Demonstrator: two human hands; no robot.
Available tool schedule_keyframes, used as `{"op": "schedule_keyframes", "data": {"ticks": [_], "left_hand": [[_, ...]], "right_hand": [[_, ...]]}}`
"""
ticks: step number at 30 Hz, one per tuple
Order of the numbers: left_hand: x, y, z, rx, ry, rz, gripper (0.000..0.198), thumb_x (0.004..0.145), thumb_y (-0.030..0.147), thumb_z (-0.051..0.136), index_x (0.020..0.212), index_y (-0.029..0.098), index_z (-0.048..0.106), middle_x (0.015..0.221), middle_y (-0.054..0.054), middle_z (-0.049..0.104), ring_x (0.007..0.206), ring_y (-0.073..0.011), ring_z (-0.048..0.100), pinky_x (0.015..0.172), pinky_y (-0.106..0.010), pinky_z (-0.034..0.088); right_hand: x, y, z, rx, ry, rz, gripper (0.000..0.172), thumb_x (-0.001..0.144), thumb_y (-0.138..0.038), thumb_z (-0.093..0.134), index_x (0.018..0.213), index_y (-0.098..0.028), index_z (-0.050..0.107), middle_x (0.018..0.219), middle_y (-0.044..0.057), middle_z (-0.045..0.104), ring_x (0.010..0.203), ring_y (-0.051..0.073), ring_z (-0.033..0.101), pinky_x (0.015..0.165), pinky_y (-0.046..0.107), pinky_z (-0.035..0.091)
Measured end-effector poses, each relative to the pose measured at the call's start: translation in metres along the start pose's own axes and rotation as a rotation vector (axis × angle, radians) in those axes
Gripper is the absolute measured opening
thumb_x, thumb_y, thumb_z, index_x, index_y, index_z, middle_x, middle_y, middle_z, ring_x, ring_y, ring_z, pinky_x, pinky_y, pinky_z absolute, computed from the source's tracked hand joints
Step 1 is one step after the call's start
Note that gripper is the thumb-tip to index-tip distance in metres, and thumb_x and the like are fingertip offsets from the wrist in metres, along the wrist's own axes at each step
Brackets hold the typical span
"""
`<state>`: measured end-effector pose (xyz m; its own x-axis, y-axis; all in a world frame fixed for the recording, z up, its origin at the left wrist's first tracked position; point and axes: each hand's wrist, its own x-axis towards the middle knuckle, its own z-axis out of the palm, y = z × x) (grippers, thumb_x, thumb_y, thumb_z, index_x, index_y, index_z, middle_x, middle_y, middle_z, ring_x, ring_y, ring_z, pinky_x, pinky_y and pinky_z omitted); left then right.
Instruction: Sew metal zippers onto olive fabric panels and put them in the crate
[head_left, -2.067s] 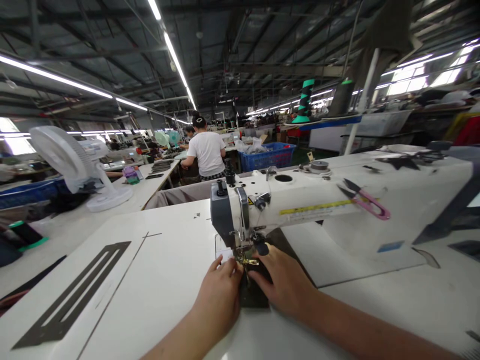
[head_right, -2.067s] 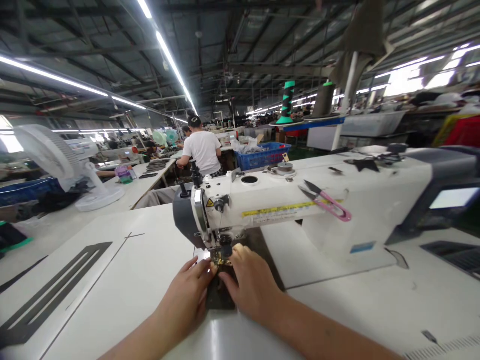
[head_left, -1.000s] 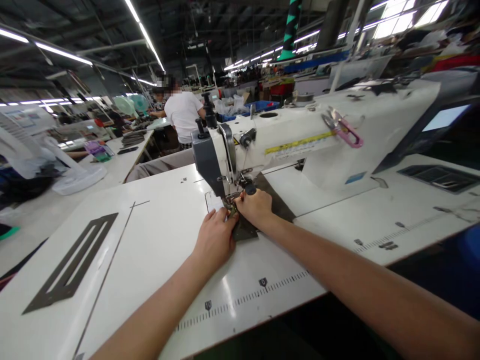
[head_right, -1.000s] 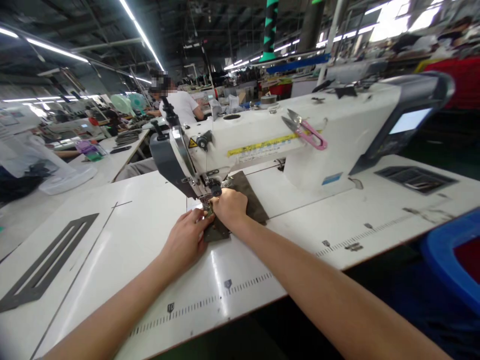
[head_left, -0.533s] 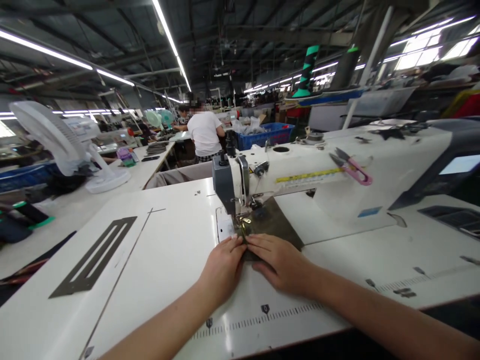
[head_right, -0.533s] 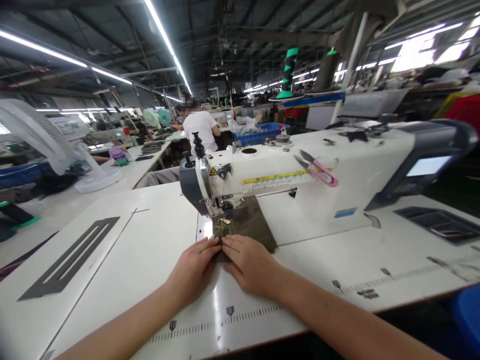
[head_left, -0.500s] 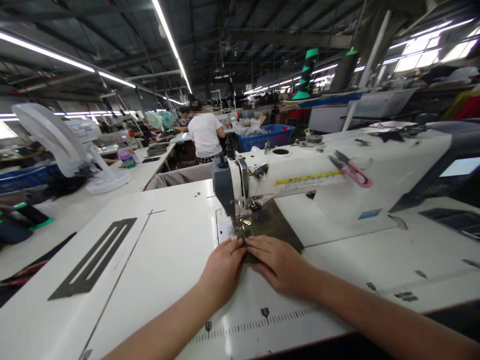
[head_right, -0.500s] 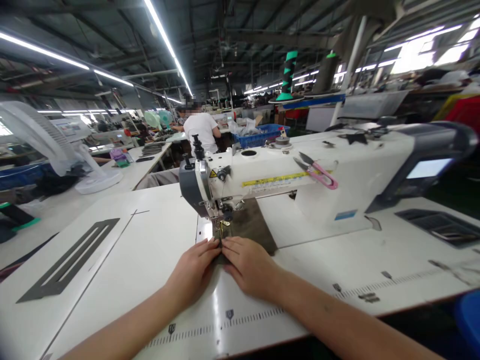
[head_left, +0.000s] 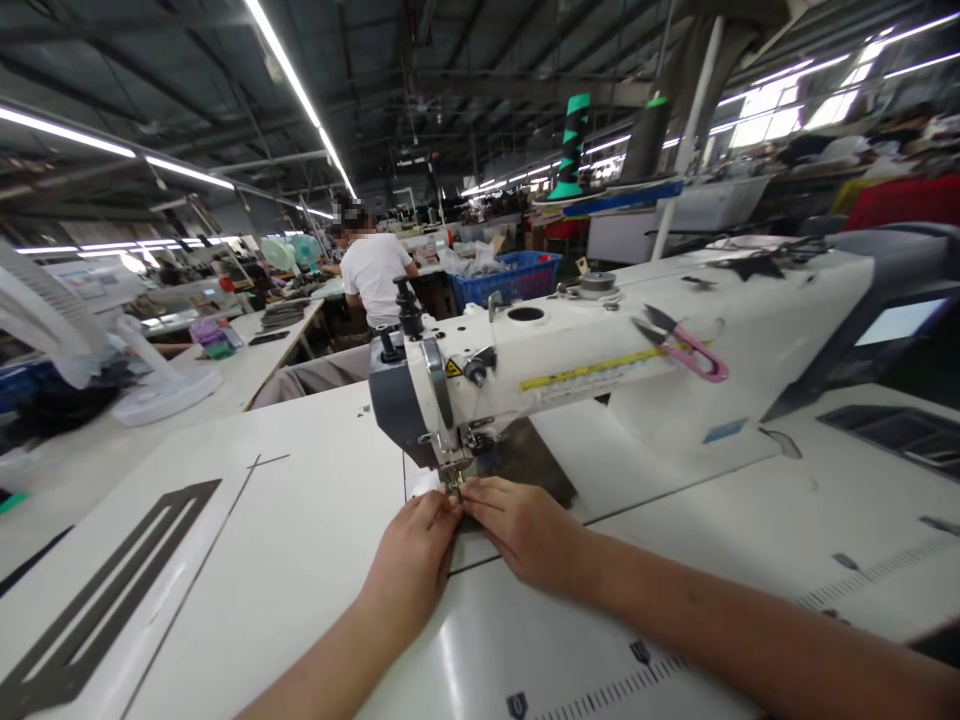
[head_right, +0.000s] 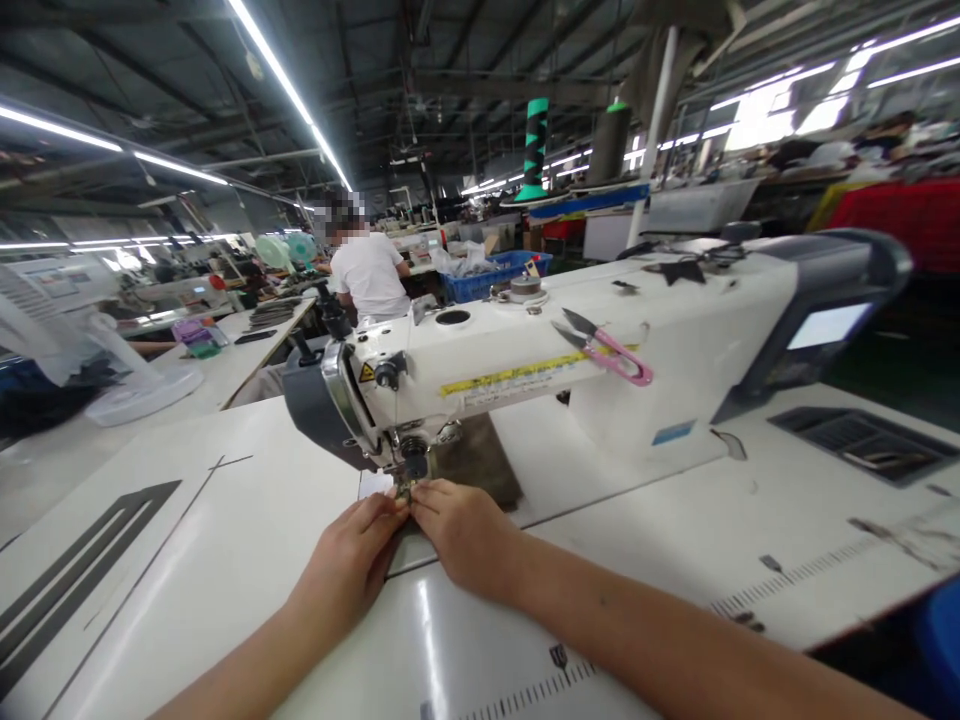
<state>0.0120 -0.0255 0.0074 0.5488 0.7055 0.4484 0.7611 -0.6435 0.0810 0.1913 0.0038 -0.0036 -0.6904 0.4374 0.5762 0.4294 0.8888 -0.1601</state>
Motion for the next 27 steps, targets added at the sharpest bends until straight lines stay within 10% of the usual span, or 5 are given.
{"op": "schedule_keyframes", "data": {"ticks": [8,12,20,27], "left_hand": [[-0.002,0.000,-0.013,-0.106,-0.053,-0.169,0.031,0.079,0.021,0.057,0.109,0.016,0.050,0.103,-0.009,0.056,0.091,-0.0208,0.057,0.079,-0.033,0.050],[0.007,-0.002,-0.014,0.169,-0.090,-0.203,0.012,0.080,0.025,0.059,0.086,0.015,0.056,0.080,-0.006,0.060,0.072,-0.0213,0.059,0.066,-0.034,0.050],[0.002,0.008,-0.009,0.255,-0.181,-0.021,0.011,0.081,0.008,0.048,0.082,0.013,0.059,0.077,-0.007,0.061,0.067,-0.0205,0.058,0.066,-0.034,0.050],[0.008,-0.001,-0.004,0.278,-0.127,-0.001,0.009,0.079,0.008,0.052,0.078,0.013,0.059,0.073,-0.006,0.060,0.064,-0.0201,0.057,0.064,-0.033,0.051]], "right_hand": [[0.008,-0.002,-0.008,0.000,-0.059,0.223,0.022,0.085,-0.015,0.049,0.097,-0.013,0.066,0.096,0.008,0.068,0.088,0.020,0.062,0.081,0.031,0.048],[0.029,0.003,-0.022,-0.004,-0.162,0.351,0.018,0.084,-0.024,0.054,0.077,-0.020,0.070,0.073,0.002,0.070,0.069,0.018,0.065,0.064,0.027,0.050],[0.001,-0.020,-0.001,-0.170,-0.081,0.117,0.026,0.082,-0.010,0.049,0.101,-0.002,0.064,0.108,0.018,0.063,0.101,0.026,0.059,0.090,0.034,0.047],[0.002,-0.007,0.011,-0.219,0.073,0.012,0.024,0.083,-0.007,0.045,0.094,-0.001,0.065,0.097,0.017,0.067,0.090,0.024,0.063,0.084,0.032,0.051]]}}
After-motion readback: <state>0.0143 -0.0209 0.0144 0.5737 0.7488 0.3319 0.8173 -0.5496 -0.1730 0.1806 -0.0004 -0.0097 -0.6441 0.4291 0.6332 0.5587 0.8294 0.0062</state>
